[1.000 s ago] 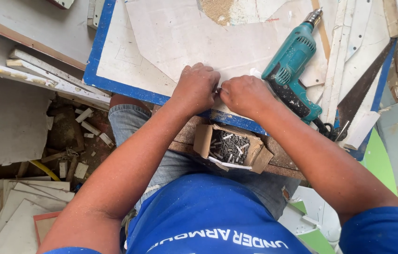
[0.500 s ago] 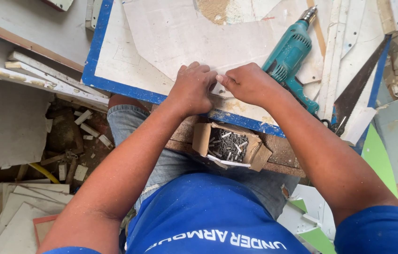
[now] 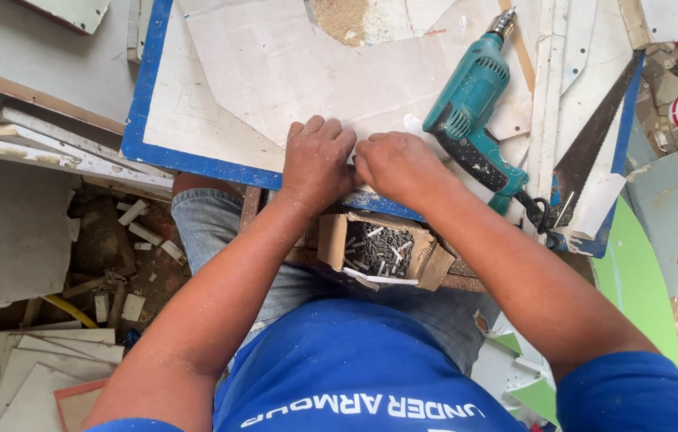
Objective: Assembling white panels by fastening them with screws using a power drill in a workshop setting.
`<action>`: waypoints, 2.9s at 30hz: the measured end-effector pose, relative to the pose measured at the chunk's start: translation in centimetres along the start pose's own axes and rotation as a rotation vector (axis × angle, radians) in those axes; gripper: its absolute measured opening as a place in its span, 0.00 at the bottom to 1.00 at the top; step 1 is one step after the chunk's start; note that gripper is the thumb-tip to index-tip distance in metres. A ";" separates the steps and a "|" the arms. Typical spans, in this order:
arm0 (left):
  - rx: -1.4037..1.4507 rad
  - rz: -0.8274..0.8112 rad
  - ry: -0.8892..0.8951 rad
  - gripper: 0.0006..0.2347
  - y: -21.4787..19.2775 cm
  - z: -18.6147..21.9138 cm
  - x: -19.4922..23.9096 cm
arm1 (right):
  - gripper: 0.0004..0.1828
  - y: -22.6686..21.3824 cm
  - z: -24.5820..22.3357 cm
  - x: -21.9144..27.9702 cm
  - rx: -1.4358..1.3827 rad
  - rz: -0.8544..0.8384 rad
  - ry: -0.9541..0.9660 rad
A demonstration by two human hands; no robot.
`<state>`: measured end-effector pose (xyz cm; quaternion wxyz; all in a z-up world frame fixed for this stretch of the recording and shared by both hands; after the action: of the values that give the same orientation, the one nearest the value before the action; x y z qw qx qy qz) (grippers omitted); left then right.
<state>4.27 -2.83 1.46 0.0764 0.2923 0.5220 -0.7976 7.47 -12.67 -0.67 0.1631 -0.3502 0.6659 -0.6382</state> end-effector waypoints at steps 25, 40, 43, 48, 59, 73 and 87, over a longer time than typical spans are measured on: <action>0.118 -0.148 0.005 0.23 -0.7 -0.1 -0.4 | 0.26 -3.6 4.0 18.4 0.185 -0.185 0.397; 0.083 -0.198 0.007 0.23 0.0 -0.4 0.0 | 0.17 -5.9 0.0 21.9 0.326 0.337 -0.011; 0.080 -0.204 0.007 0.23 0.4 -0.4 0.2 | 0.24 -11.5 -0.9 20.8 0.205 0.612 -0.033; -0.028 -0.155 0.101 0.25 0.6 -0.1 0.5 | 0.16 -15.8 4.0 17.6 -1.331 1.227 -0.122; 0.009 -0.102 0.097 0.26 0.5 -0.2 0.5 | 0.17 -17.2 0.0 7.4 -1.301 1.176 -0.141; 0.084 -0.250 0.013 0.21 0.4 -0.6 -0.1 | 0.18 -16.2 0.8 4.6 -1.298 1.089 -0.352; 0.088 -0.250 -0.004 0.21 0.4 -0.6 -0.2 | 0.18 -17.0 -1.4 2.1 -1.783 0.448 -0.799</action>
<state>4.82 -2.47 1.04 -0.0354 0.2265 0.5187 -0.8237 9.42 -12.03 16.35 0.1694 -0.3997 0.8480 0.3040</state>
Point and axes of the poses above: each hand's wrist, its own x-axis away from the middle knuckle, its own y-axis out of the palm, z = x × y, the point moved 8 cm from there along -x, towards the middle knuckle
